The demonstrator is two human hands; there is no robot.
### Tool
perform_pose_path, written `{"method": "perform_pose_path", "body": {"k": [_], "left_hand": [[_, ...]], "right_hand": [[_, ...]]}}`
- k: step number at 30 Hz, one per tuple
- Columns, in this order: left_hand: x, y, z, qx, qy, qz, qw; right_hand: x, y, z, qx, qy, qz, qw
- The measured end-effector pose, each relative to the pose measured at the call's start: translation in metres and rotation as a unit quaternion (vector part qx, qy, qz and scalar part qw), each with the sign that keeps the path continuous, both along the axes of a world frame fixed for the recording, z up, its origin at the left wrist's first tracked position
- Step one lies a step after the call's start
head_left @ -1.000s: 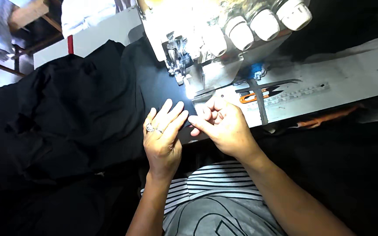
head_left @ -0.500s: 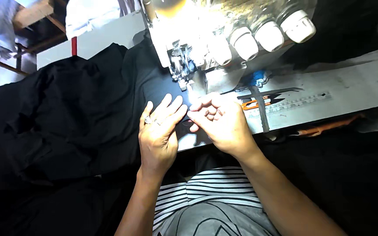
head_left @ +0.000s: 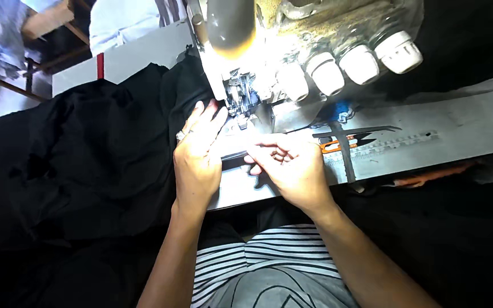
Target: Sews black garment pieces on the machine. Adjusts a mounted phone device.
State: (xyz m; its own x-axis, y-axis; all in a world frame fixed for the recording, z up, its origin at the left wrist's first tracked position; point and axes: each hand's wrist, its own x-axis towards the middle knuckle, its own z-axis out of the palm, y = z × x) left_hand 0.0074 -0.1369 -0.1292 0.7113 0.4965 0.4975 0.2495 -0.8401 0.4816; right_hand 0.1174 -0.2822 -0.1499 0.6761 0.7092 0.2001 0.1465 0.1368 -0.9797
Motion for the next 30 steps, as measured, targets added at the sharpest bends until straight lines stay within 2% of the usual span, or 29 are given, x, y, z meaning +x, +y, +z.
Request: {"method": "perform_pose_path", "body": {"k": [7, 14, 16, 19, 21, 24, 27, 30], "left_hand": [[-0.019, -0.018, -0.005, 0.016, 0.026, 0.084, 0.996], [-0.050, -0.056, 0.000, -0.011, 0.034, 0.104, 0.994], [-0.047, -0.074, -0.002, -0.054, 0.034, 0.075, 0.995], [-0.026, -0.089, -0.025, -0.098, 0.061, -0.033, 0.993], [-0.015, -0.083, -0.033, -0.081, 0.077, -0.080, 0.990], [-0.027, -0.075, -0.011, -0.090, 0.094, -0.133, 0.983], [-0.052, -0.047, 0.023, -0.041, 0.040, -0.092, 0.994], [-0.055, 0.005, 0.030, 0.050, 0.110, -0.077, 0.990]], "right_hand": [[-0.005, -0.032, -0.011, -0.022, 0.012, 0.018, 1.000], [-0.020, -0.035, -0.016, -0.046, 0.065, 0.064, 0.995], [-0.017, -0.031, -0.014, -0.060, 0.062, 0.058, 0.995], [-0.005, -0.025, -0.014, -0.098, 0.076, 0.030, 0.992], [0.002, -0.019, -0.016, -0.087, 0.102, 0.006, 0.991], [0.006, -0.024, -0.011, -0.067, 0.128, -0.007, 0.989], [0.005, -0.037, -0.005, -0.078, 0.079, -0.013, 0.994], [-0.004, -0.052, -0.004, -0.067, 0.046, 0.022, 0.996]]}}
